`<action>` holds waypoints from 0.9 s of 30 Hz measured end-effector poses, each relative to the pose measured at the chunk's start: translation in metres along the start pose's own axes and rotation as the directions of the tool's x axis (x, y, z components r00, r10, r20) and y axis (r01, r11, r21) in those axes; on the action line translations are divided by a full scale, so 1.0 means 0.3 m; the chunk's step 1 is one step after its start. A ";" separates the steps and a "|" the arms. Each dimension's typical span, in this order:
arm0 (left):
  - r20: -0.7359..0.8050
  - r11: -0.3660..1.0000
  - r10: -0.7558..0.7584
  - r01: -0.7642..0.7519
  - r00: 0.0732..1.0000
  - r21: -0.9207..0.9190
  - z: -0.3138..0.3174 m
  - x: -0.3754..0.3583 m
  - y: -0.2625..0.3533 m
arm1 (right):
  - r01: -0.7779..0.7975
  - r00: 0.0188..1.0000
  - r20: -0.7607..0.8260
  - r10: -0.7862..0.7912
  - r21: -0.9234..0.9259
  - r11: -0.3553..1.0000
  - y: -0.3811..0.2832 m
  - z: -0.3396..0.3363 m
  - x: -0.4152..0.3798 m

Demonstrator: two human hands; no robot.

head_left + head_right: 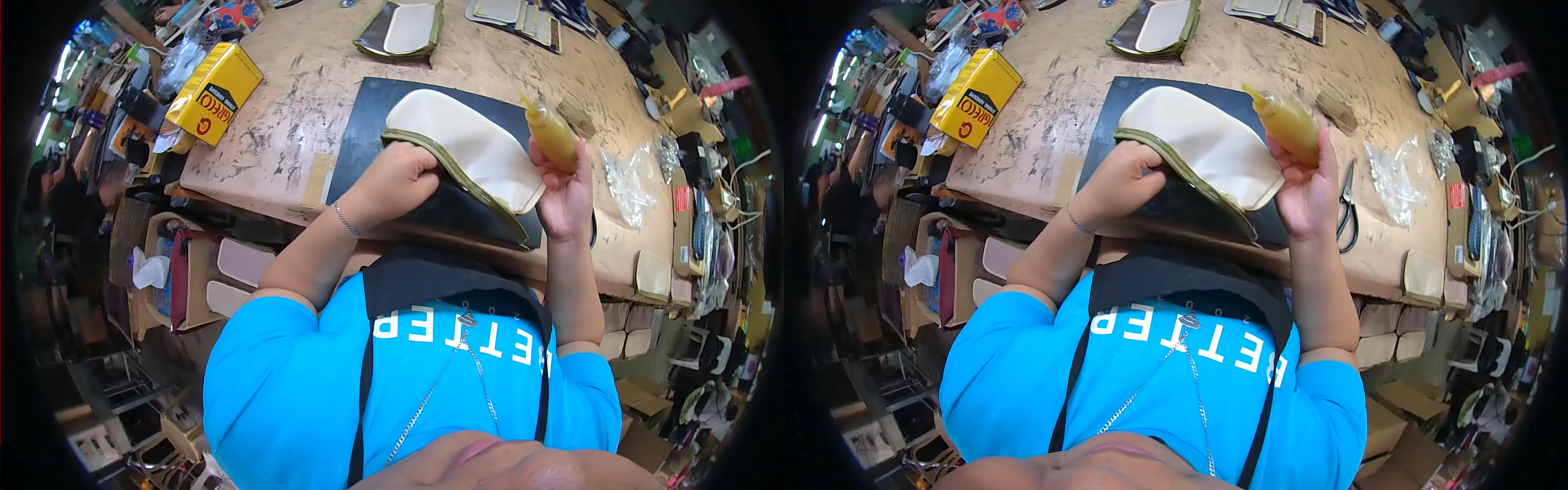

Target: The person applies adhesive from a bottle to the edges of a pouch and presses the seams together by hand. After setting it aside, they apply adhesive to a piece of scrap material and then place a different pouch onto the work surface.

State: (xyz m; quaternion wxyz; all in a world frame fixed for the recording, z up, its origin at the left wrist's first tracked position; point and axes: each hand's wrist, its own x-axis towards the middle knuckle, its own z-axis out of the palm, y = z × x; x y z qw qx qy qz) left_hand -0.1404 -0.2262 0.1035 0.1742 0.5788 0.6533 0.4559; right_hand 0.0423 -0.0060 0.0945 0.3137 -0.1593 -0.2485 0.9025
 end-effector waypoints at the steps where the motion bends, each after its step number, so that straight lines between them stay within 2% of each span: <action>1: 0.029 1.000 0.023 -0.023 0.999 0.004 0.004 -0.003 -0.011 | -0.007 1.000 -0.007 0.007 -0.007 1.000 0.003 -0.017 0.004; 4: 0.100 0.996 0.079 -0.082 0.992 0.029 0.001 -0.012 -0.002 | -0.030 0.999 -0.032 0.029 -0.037 0.999 0.010 -0.042 0.015; 6: 0.026 0.991 0.085 -0.087 0.996 0.104 -0.003 -0.033 0.037 | -0.020 0.999 -0.046 0.015 -0.120 0.993 0.020 -0.036 0.028; 8: -0.097 0.980 0.101 -0.082 0.990 0.180 0.004 -0.042 0.043 | -0.096 0.995 0.005 0.096 -0.039 0.995 0.016 0.000 -0.003; 9: -0.082 0.983 0.038 -0.022 0.996 0.184 -0.013 -0.046 0.046 | -0.130 0.991 0.029 0.130 0.003 0.992 0.016 0.028 -0.020; 10: -0.064 0.982 -0.025 0.036 0.998 0.187 -0.036 -0.043 0.052 | -0.177 0.972 0.169 0.161 0.089 0.980 0.011 -0.022 0.004; 11: -0.043 0.977 -0.086 0.093 0.995 0.190 -0.055 -0.042 0.052 | -0.137 0.987 0.098 0.131 0.061 0.989 0.002 -0.061 0.020; 12: -0.131 0.966 0.013 0.022 0.991 0.258 -0.060 -0.051 0.032 | -0.096 0.995 0.025 0.096 0.030 0.995 -0.005 -0.051 0.020; 13: -0.128 0.962 0.012 0.024 0.992 0.271 -0.069 -0.059 0.017 | -0.056 0.997 -0.049 0.056 -0.005 0.998 -0.015 -0.044 0.017; 15: -0.121 0.956 0.011 0.025 0.993 0.292 -0.084 -0.070 0.004 | 0.021 1.000 -0.014 -0.022 -0.022 1.000 -0.041 -0.048 0.017; 17: -0.042 0.928 -0.054 0.066 0.998 0.368 -0.079 -0.079 0.009 | 0.103 0.995 0.004 -0.102 -0.059 0.993 -0.084 -0.079 0.021; 18: 0.000 0.911 -0.084 0.077 0.996 0.405 -0.071 -0.080 0.011 | 0.153 0.985 0.086 -0.146 -0.079 0.985 -0.103 -0.079 0.015; 19: 0.002 0.902 -0.067 0.060 0.998 0.427 -0.058 -0.080 0.010 | 0.218 0.974 0.099 -0.205 -0.146 0.965 -0.118 -0.076 0.004; 21: 0.013 0.883 -0.032 0.023 0.999 0.468 -0.027 -0.075 0.009 | 0.340 0.940 0.127 -0.316 -0.280 0.898 -0.158 -0.046 -0.030; 24: 0.000 0.866 -0.046 0.040 0.999 0.499 -0.005 -0.060 0.007 | 0.440 0.898 0.185 -0.400 -0.438 0.784 -0.214 -0.010 -0.078; 27: 0.024 0.849 -0.072 0.049 0.997 0.527 -0.011 -0.046 0.019 | 0.489 0.860 0.230 -0.455 -0.623 0.610 -0.255 0.012 -0.106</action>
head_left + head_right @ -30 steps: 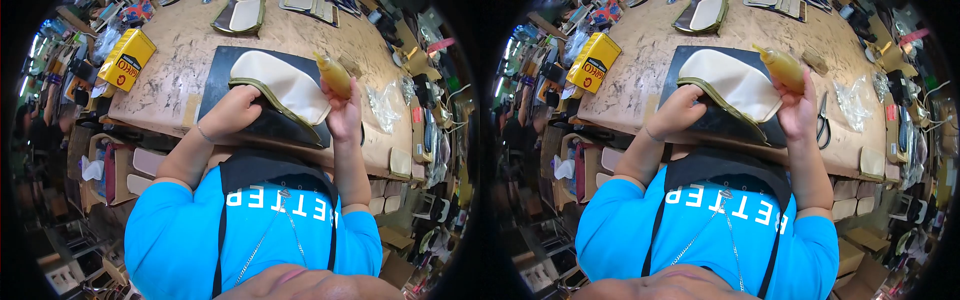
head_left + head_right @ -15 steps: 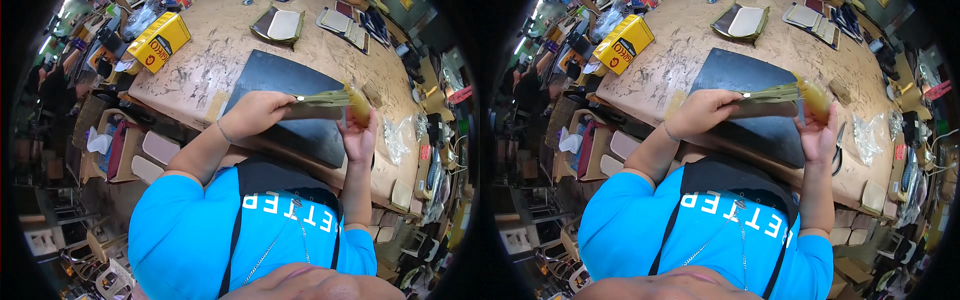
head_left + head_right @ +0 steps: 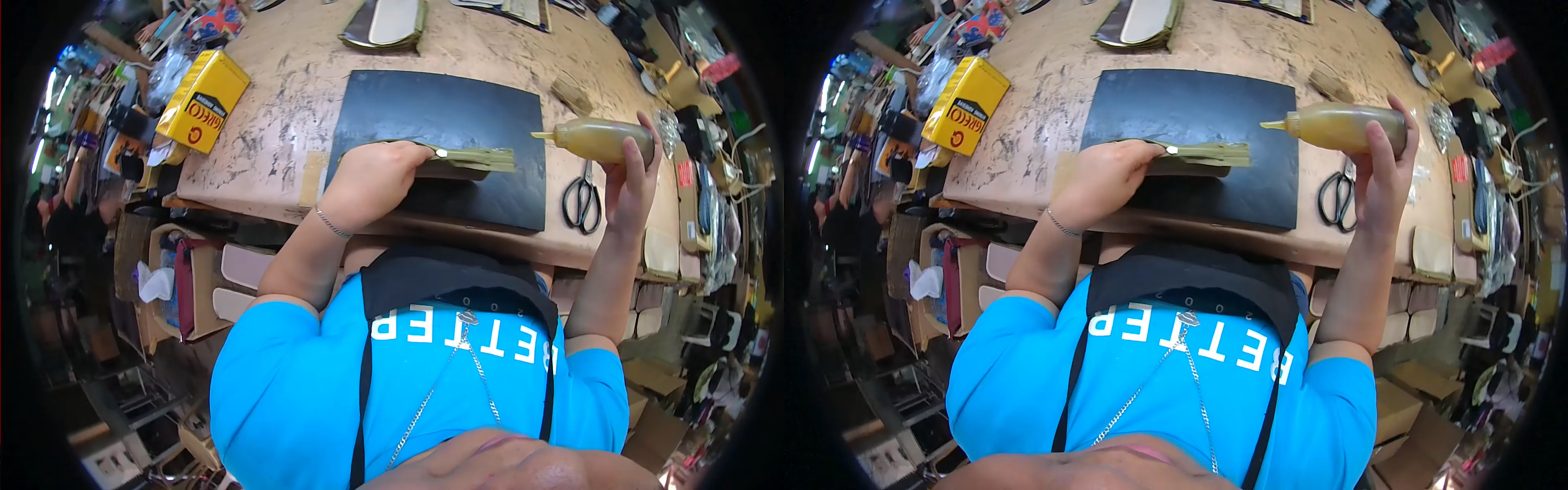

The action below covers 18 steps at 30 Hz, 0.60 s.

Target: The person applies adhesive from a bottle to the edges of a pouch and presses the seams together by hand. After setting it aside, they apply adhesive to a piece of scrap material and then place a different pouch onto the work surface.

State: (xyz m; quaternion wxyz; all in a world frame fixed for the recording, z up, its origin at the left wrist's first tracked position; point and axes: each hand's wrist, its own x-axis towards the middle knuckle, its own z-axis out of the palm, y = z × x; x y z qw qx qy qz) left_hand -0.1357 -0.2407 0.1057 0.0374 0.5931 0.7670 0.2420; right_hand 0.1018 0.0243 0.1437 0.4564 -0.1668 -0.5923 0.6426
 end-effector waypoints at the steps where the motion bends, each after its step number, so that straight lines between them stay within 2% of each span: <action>1: -0.027 0.999 0.034 -0.034 0.999 -0.001 0.004 0.000 -0.006 | 0.004 1.000 0.011 -0.003 -0.078 0.997 -0.013 -0.007 0.000; 2: -0.042 0.999 0.047 -0.046 0.998 0.010 0.008 0.001 -0.008 | 0.010 1.000 0.025 -0.006 -0.155 0.988 -0.023 -0.010 0.002; 4: -0.076 0.997 0.067 -0.064 0.995 0.034 0.014 0.002 -0.010 | -0.013 1.000 0.021 0.017 -0.169 0.986 -0.027 0.006 0.005; 10: -0.048 0.998 0.050 -0.048 0.998 0.036 0.004 -0.003 -0.002 | -0.056 0.993 0.086 0.081 -0.263 0.963 0.003 0.053 0.013; 18: -0.063 0.997 0.076 -0.075 0.995 0.027 0.004 -0.004 -0.005 | -0.059 0.990 0.105 0.094 -0.297 0.953 0.009 0.069 0.032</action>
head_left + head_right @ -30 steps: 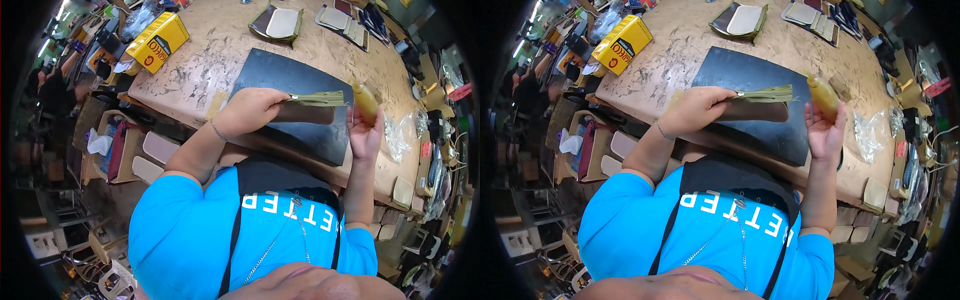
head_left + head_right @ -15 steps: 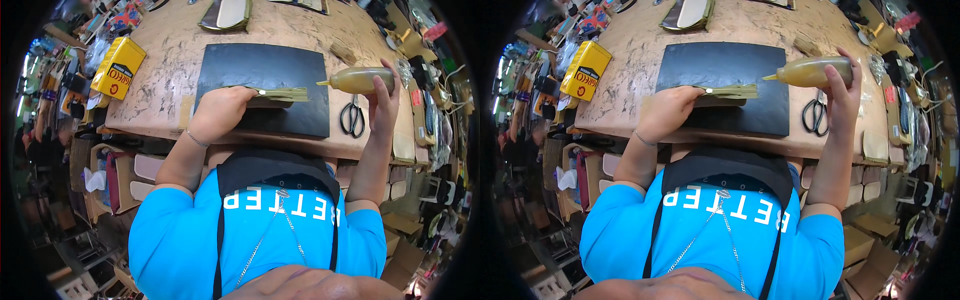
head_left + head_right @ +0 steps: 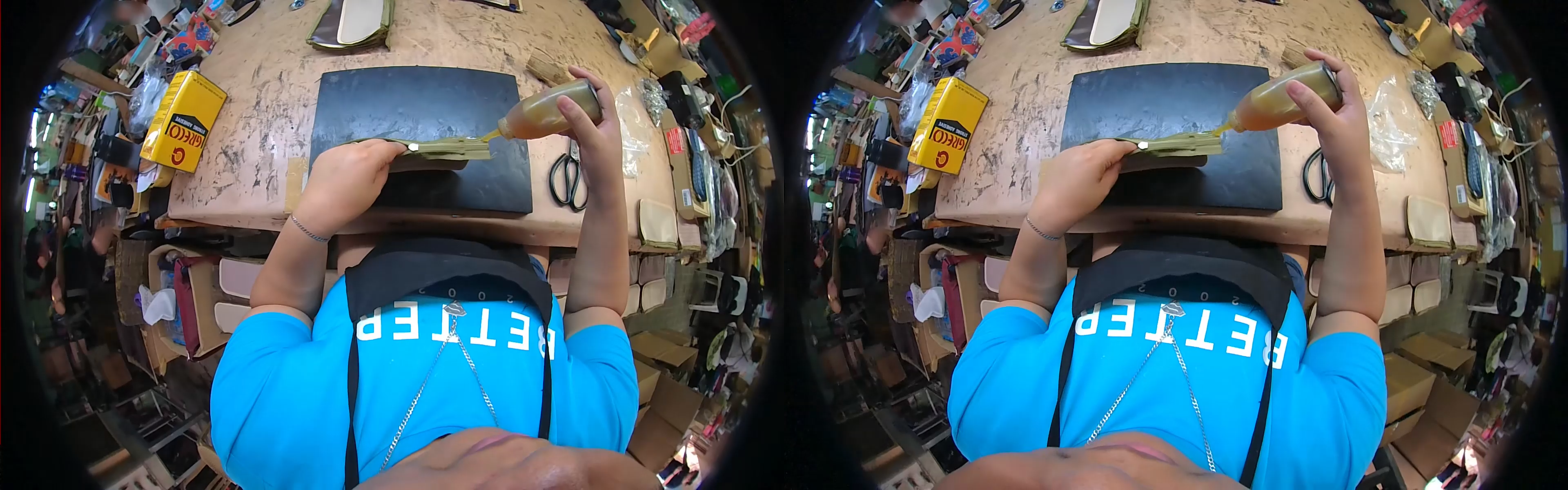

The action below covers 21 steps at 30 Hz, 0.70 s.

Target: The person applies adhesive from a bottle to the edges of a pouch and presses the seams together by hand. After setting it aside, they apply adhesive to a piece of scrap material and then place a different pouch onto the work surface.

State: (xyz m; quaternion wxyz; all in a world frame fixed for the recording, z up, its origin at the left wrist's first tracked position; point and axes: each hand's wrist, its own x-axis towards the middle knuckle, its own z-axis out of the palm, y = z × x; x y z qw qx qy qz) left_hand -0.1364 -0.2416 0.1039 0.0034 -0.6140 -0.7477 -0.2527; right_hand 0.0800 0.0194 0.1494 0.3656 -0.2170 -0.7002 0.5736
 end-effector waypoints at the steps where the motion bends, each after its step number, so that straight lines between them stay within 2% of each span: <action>1: 0.000 1.000 0.000 0.000 1.000 0.002 0.000 0.002 -0.002 | -0.003 1.000 0.010 0.003 -0.004 1.000 -0.002 -0.006 0.001; 8: 0.035 1.000 -0.025 0.025 0.999 0.006 -0.011 0.012 -0.005 | 0.012 0.998 0.056 -0.010 -0.042 0.999 -0.008 -0.012 -0.024; 11: 0.032 1.000 -0.031 0.031 0.999 -0.003 -0.016 0.015 -0.007 | 0.076 0.988 0.141 -0.057 -0.134 0.988 0.004 -0.032 -0.030; 14: 0.030 0.999 -0.036 0.036 0.999 -0.023 -0.011 0.013 -0.015 | 0.150 0.981 0.150 -0.127 -0.153 0.977 0.005 -0.037 -0.027; 17: 0.057 0.998 -0.056 0.059 0.997 -0.037 -0.013 0.012 -0.014 | 0.017 0.998 0.051 -0.021 0.074 0.997 -0.007 -0.008 -0.026; 21: 0.065 0.997 -0.057 0.059 0.996 -0.040 -0.017 0.013 -0.009 | 0.048 0.999 0.018 -0.048 -0.002 0.999 -0.003 0.011 -0.011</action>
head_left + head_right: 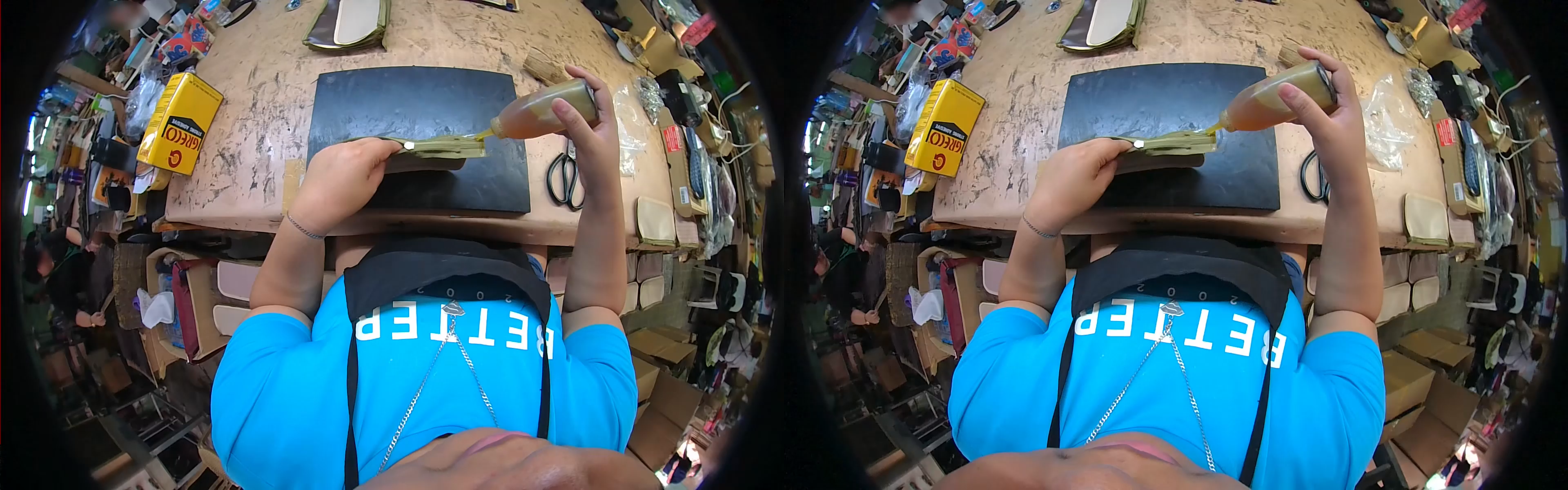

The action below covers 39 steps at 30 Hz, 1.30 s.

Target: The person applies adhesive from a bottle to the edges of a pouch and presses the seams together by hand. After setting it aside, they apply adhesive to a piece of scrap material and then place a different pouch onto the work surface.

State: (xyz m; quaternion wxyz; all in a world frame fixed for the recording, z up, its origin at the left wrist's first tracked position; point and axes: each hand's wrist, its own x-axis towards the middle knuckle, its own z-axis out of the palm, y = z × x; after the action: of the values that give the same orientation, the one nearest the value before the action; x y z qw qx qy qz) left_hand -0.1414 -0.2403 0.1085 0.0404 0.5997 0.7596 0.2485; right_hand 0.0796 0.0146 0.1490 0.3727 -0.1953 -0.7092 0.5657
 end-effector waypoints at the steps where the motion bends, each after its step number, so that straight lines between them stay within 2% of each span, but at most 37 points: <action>1: 0.000 1.000 0.000 0.000 1.000 -0.001 -0.002 -0.002 0.001 | 0.002 1.000 0.001 -0.002 -0.010 1.000 0.002 0.003 0.001; 13: -0.051 1.000 0.015 -0.015 0.999 0.003 0.008 -0.002 -0.006 | 0.057 0.994 0.096 -0.043 -0.144 0.988 -0.004 -0.017 -0.026; 16: -0.052 0.991 -0.098 0.093 0.994 -0.094 -0.002 0.000 0.005 | 0.055 0.993 0.107 -0.043 -0.120 0.991 -0.018 -0.036 -0.033; 17: -0.036 0.969 -0.136 0.126 0.990 -0.211 -0.003 0.003 0.002 | 0.052 0.993 0.108 -0.041 -0.099 0.994 -0.023 -0.043 -0.032; 19: 0.010 0.883 -0.204 0.188 0.979 -0.431 -0.004 0.009 -0.009 | 0.058 0.998 0.023 -0.061 0.089 0.994 -0.019 -0.051 -0.029; 20: 0.052 0.753 -0.169 0.163 0.984 -0.637 -0.003 0.012 0.002 | 0.067 0.998 -0.019 -0.064 0.183 0.981 -0.018 -0.050 -0.028; 22: 0.106 0.361 -0.076 0.126 0.991 -0.924 0.002 0.019 0.042 | 0.154 0.987 -0.087 -0.133 0.329 0.931 -0.030 -0.030 -0.018; 23: 0.149 0.318 -0.047 0.156 0.988 -0.935 0.002 0.019 0.048 | 0.196 0.979 -0.122 -0.161 0.397 0.897 -0.036 -0.022 -0.011; 25: 0.228 0.230 0.017 0.218 0.973 -0.948 -0.004 0.022 0.060 | 0.261 0.960 -0.188 -0.206 0.342 0.903 -0.043 -0.012 0.008; 27: 0.295 0.211 -0.020 0.293 0.955 -0.933 -0.026 0.018 0.091 | 0.315 0.940 -0.228 -0.252 0.305 0.899 -0.050 0.009 0.020; 29: 0.347 0.173 -0.037 0.348 0.937 -0.921 -0.032 0.014 0.105 | 0.287 0.948 -0.219 -0.230 0.281 0.916 -0.052 0.023 0.032; 33: 0.329 0.132 -0.008 0.328 0.944 -0.936 -0.021 0.004 0.113 | 0.264 0.956 -0.190 -0.226 0.212 0.941 -0.070 0.064 0.033; 35: 0.302 0.095 -0.003 0.301 0.953 -0.949 -0.014 0.000 0.116 | 0.270 0.955 -0.190 -0.226 0.249 0.930 -0.072 0.074 0.040; 39: 0.282 0.150 0.005 0.278 0.959 -0.949 -0.016 -0.006 0.115 | 0.289 0.947 -0.213 -0.242 0.233 0.928 -0.072 0.078 0.051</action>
State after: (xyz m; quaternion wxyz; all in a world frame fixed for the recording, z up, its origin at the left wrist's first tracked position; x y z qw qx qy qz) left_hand -0.1121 -0.2382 0.1270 0.5233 0.3821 0.4597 0.6073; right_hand 0.0554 0.0039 0.1723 0.5312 -0.0966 -0.6116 0.5783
